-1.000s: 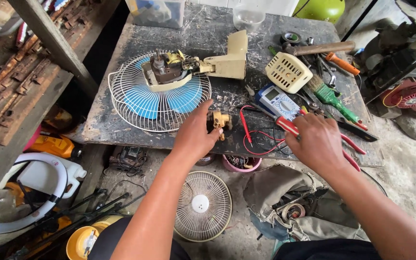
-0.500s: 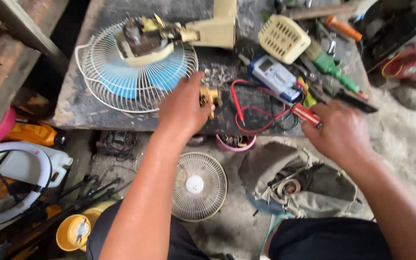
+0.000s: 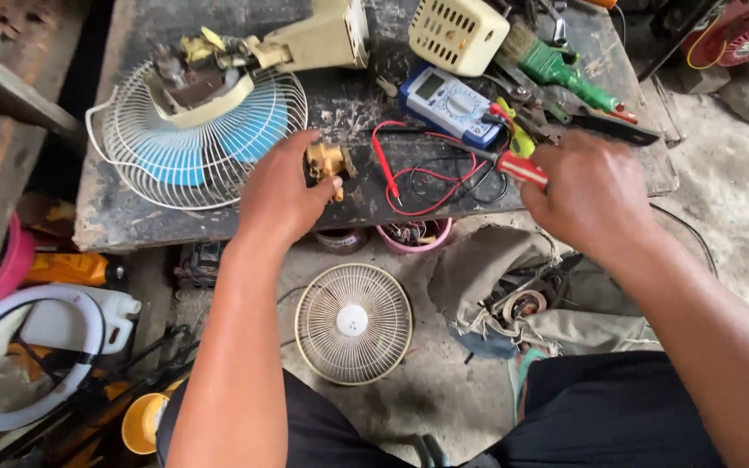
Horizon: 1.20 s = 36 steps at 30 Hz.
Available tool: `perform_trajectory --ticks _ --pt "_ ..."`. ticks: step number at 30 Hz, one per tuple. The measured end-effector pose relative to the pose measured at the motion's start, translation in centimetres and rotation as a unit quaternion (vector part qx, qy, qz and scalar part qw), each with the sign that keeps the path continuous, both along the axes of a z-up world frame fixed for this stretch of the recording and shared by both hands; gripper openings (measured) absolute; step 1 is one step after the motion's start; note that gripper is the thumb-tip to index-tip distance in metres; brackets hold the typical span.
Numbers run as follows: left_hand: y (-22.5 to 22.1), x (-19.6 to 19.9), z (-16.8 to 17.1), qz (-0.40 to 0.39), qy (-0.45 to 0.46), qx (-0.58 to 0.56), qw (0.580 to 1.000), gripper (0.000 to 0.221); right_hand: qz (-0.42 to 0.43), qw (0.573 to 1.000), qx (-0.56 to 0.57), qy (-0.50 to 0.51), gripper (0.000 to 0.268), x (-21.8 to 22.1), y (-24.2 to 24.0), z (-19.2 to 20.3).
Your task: Disassembling a fan motor for repair or diagnosis using a screwdriver and a multimeter.
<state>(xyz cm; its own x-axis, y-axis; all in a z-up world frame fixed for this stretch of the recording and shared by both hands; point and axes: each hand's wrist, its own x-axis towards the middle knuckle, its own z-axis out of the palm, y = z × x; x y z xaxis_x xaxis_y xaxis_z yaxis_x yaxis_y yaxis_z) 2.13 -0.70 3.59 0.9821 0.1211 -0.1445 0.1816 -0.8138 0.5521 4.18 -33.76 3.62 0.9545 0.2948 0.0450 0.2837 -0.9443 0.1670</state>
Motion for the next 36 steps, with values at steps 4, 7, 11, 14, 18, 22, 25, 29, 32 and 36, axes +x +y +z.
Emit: perform_trajectory --ticks 4,7,11,14,18,22,25,29,32,36 --pt "-0.1 0.1 -0.3 0.007 -0.006 -0.007 1.0 0.06 0.069 0.996 0.024 -0.054 0.024 -0.1 -2.3 -1.7" --pt "-0.3 0.1 -0.8 0.015 -0.008 -0.003 1.0 0.055 0.059 0.997 0.029 -0.033 0.031 -0.5 -3.4 -2.0" --pt "-0.3 0.2 -2.5 0.028 -0.058 0.023 0.998 0.053 0.054 0.998 0.036 -0.014 0.036 -0.4 -4.1 -2.1" --pt "-0.8 -0.5 -2.4 0.035 -0.078 -0.007 0.996 0.056 0.034 0.997 0.061 0.033 0.035 -0.6 -3.7 -1.5" --pt "-0.5 -1.8 -1.9 -0.005 -0.072 -0.109 0.991 0.06 0.079 0.989 0.118 -0.046 0.032 0.5 -5.2 -4.1" --pt "-1.7 -2.7 -1.0 -0.021 -0.056 -0.049 0.997 0.066 0.071 0.988 0.13 -0.036 0.028 0.8 -4.7 -4.3" --pt "-2.1 -1.9 -0.6 -0.026 -0.038 -0.003 0.999 0.067 0.07 0.989 0.113 -0.069 0.031 1.9 -4.5 -5.3" --pt "-2.0 -1.7 0.1 -0.029 -0.016 0.027 0.999 0.065 0.071 0.988 0.131 -0.041 0.031 2.1 -4.7 -6.1" --pt "-1.7 -0.8 0.6 -0.038 -0.006 0.047 0.998 0.063 0.063 0.988 0.138 -0.036 0.032 2.3 -5.0 -6.0" --pt "-0.9 -0.7 1.1 -0.052 -0.031 0.019 0.998 0.059 0.069 0.983 0.167 -0.03 0.034 2.3 -4.7 -4.9"
